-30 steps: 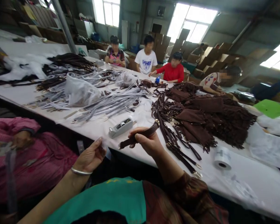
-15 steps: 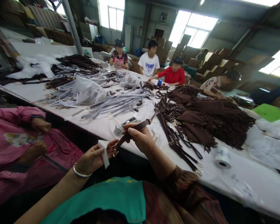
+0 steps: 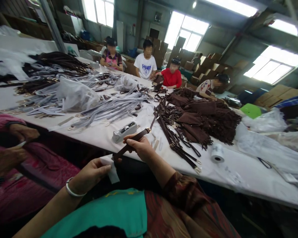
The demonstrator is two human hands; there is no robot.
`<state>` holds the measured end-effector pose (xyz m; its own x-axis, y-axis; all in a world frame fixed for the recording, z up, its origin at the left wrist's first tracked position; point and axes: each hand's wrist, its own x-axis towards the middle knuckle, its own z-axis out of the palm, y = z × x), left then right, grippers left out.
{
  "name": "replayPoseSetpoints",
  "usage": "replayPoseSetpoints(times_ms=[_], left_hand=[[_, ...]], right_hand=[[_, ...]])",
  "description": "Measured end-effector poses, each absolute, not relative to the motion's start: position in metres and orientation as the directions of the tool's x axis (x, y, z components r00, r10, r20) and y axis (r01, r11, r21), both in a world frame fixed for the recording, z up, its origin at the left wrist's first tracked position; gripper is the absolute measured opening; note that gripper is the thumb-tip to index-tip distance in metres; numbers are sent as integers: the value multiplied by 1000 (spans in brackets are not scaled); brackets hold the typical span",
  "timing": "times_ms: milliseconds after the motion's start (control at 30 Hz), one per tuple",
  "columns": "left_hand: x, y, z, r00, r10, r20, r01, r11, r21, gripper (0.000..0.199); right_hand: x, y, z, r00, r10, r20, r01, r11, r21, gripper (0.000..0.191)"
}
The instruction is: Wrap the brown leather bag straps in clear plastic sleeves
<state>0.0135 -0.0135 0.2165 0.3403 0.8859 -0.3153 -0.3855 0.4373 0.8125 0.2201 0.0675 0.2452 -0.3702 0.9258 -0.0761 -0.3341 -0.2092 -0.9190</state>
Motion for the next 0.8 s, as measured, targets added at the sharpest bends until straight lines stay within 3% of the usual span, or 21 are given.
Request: replayPoseSetpoints(times_ms=[200,533,700,800], left_hand=[[25,-24,218,326,913,-244,24,250,968,20],[70,-20,232,268,942,-203,49,197,979,17],[89,-16,224,151,972,-179,117,163,980,16],[95,-16,226,157,978,-139,171,112,979,13]], right_hand=[[228,74,235,-453,891,-35,-285,-182,-941,25],[260,78,228,-593,801,-86,-219,-263,-939,33],[265,71,227,-674,738,-28,-157,-181,-971,29],[273,72,228,-712,698,-77,-166,-274,-947,36]])
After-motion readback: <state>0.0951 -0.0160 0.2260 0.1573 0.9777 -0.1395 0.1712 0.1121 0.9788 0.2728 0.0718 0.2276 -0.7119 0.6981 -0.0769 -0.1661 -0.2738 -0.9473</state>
